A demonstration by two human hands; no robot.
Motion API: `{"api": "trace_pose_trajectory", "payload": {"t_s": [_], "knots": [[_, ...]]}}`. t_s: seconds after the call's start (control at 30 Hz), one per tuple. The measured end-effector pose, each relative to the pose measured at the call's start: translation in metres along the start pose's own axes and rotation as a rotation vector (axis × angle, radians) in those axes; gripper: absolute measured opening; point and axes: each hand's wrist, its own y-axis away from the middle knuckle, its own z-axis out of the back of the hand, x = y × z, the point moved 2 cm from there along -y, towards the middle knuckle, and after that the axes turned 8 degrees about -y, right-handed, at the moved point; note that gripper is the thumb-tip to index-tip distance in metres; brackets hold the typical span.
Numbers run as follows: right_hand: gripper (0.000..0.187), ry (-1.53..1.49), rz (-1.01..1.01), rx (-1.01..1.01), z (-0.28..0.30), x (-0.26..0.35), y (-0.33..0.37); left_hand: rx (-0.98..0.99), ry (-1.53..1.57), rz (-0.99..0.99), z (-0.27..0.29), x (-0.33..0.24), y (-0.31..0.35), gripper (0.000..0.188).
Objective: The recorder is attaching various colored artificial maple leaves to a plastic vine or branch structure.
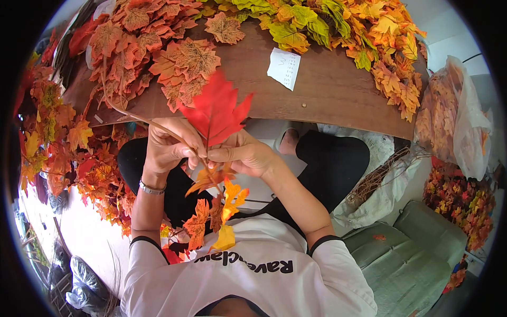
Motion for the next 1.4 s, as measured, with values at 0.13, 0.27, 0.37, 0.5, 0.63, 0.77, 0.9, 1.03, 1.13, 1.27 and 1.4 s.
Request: {"api": "trace_pose_trajectory", "payload": {"t_s": [0.13,0.27,0.37,0.5,0.63,0.77,0.9,1.03,1.13,1.27,1.4], "knots": [[0.022,0.485,0.218,-0.227,-0.006,0.028,-0.011,0.002,-0.069,-0.154,0.008,-0.005,0.005,0.01],[0.014,0.933,0.318,-0.382,0.026,0.073,-0.023,-0.047,-0.164,-0.153,0.002,-0.002,0.006,0.01],[0.018,1.132,0.284,-0.407,0.013,0.096,-0.051,-0.03,-0.189,-0.076,-0.003,-0.001,0.006,0.01],[0.014,1.373,0.451,-0.367,0.019,0.114,-0.099,0.027,-0.188,-0.022,-0.007,0.0,0.007,0.007],[0.013,1.635,0.563,-0.478,0.039,0.131,-0.125,0.08,-0.379,-0.059,-0.009,0.001,0.008,0.006],[0.012,1.805,0.859,-0.582,0.046,0.133,-0.131,0.072,-0.388,-0.009,-0.011,0.002,0.011,0.007],[0.023,2.09,0.936,-0.327,0.03,0.101,-0.152,0.113,-0.458,-0.075,-0.013,0.007,0.006,0.009],[0.023,2.208,0.691,-0.372,0.045,0.102,-0.166,0.12,-0.45,-0.048,-0.016,0.009,0.003,0.01],[0.016,2.187,0.751,-0.341,0.048,0.104,-0.168,0.09,-0.38,0.031,-0.017,0.011,0.003,0.01],[0.009,2.178,0.845,-0.276,0.054,0.11,-0.171,0.103,-0.383,0.062,-0.018,0.013,0.001,0.011],[0.01,2.288,0.729,-0.324,0.047,0.12,-0.167,0.103,-0.393,0.049,-0.018,0.011,-0.001,0.011]]}}
